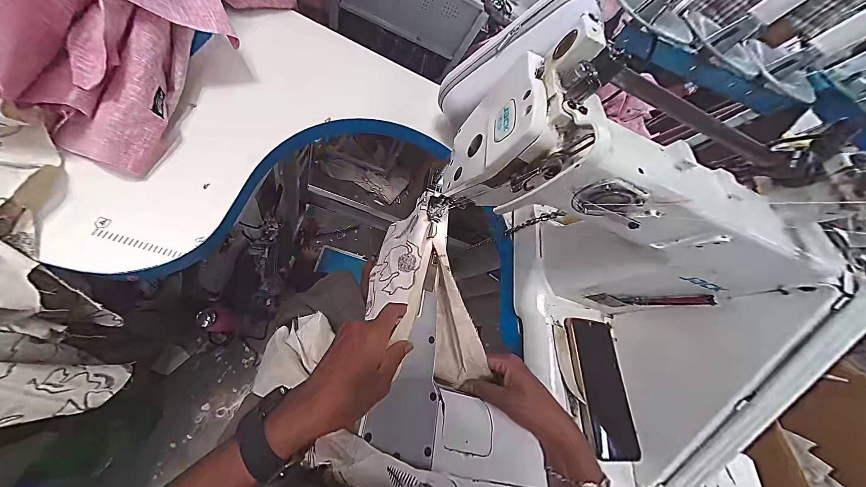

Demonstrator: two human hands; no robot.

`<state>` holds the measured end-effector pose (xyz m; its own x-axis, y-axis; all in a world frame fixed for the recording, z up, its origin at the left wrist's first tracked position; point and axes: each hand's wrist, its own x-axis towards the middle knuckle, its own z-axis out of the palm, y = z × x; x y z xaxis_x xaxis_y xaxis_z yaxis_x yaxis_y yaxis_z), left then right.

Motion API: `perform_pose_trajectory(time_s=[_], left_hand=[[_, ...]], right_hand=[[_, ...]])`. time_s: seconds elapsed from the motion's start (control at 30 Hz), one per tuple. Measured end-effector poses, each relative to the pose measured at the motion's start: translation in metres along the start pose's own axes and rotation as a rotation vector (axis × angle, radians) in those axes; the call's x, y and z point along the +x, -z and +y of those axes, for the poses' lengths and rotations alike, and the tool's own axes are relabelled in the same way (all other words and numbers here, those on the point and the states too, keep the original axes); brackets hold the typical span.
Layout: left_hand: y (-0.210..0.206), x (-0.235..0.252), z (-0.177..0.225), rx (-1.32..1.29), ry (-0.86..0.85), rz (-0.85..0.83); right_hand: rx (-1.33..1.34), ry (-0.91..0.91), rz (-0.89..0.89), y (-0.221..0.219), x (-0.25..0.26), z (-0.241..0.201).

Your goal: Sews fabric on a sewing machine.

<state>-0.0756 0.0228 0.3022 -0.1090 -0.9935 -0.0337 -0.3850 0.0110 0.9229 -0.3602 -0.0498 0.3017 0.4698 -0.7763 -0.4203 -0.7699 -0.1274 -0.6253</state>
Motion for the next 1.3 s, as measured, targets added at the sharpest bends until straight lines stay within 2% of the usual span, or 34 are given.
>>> perform_pose_trajectory(time_s=[0.03,0.07,0.13,0.17,0.2,0.27,0.33,0.43,0.53,0.63,0.7,0.83,0.97,1.1,1.2,1.3], left_hand=[[-0.012,-0.007,-0.001,0.063,-0.062,0.123],[-0.021,-0.009,-0.002,0.107,-0.120,0.224],[-0.031,-0.001,-0.009,0.131,-0.228,0.332],[-0.034,0.003,-0.013,0.138,-0.266,0.369],[-0.040,-0.001,-0.015,0.132,-0.266,0.376],[-0.034,0.003,-0.014,0.115,-0.233,0.367],[-0.027,0.010,-0.012,0.111,-0.175,0.332],[-0.024,-0.005,-0.008,0.112,-0.144,0.193],[-0.020,0.006,-0.019,0.122,-0.270,0.238],[-0.038,0.016,-0.030,0.197,-0.446,0.427],[-0.042,0.027,-0.030,0.229,-0.495,0.509],[-0.038,0.030,-0.022,0.276,-0.357,0.475],[-0.031,0.012,-0.018,0.252,-0.267,0.326],[-0.033,0.016,-0.024,0.170,-0.358,0.377],[-0.041,0.028,-0.034,0.122,-0.485,0.493],[-0.040,0.040,-0.033,0.109,-0.474,0.530]], right_hand=[[-0.017,0.118,-0.026,0.003,-0.003,-0.001],[-0.167,0.235,0.006,0.006,-0.008,-0.024],[-0.577,0.398,0.068,0.003,-0.029,-0.103],[-0.726,0.477,0.126,-0.009,-0.035,-0.129],[-0.767,0.486,0.106,-0.024,-0.043,-0.141],[-0.661,0.307,-0.046,-0.037,-0.040,-0.147],[-0.630,0.171,-0.068,-0.022,-0.030,-0.152],[-0.684,0.157,-0.053,-0.004,-0.034,-0.169],[-0.689,0.080,-0.124,0.002,-0.012,-0.167],[-0.717,0.043,-0.200,0.003,-0.004,-0.165],[-0.749,0.076,-0.197,0.006,0.002,-0.166],[-0.775,-0.009,-0.301,0.008,0.011,-0.167],[-0.768,0.095,-0.235,0.014,0.013,-0.157],[-0.744,0.123,-0.269,0.017,0.022,-0.151],[-0.735,0.229,-0.164,0.021,0.021,-0.148],[-0.735,0.255,-0.160,0.020,0.024,-0.146]])
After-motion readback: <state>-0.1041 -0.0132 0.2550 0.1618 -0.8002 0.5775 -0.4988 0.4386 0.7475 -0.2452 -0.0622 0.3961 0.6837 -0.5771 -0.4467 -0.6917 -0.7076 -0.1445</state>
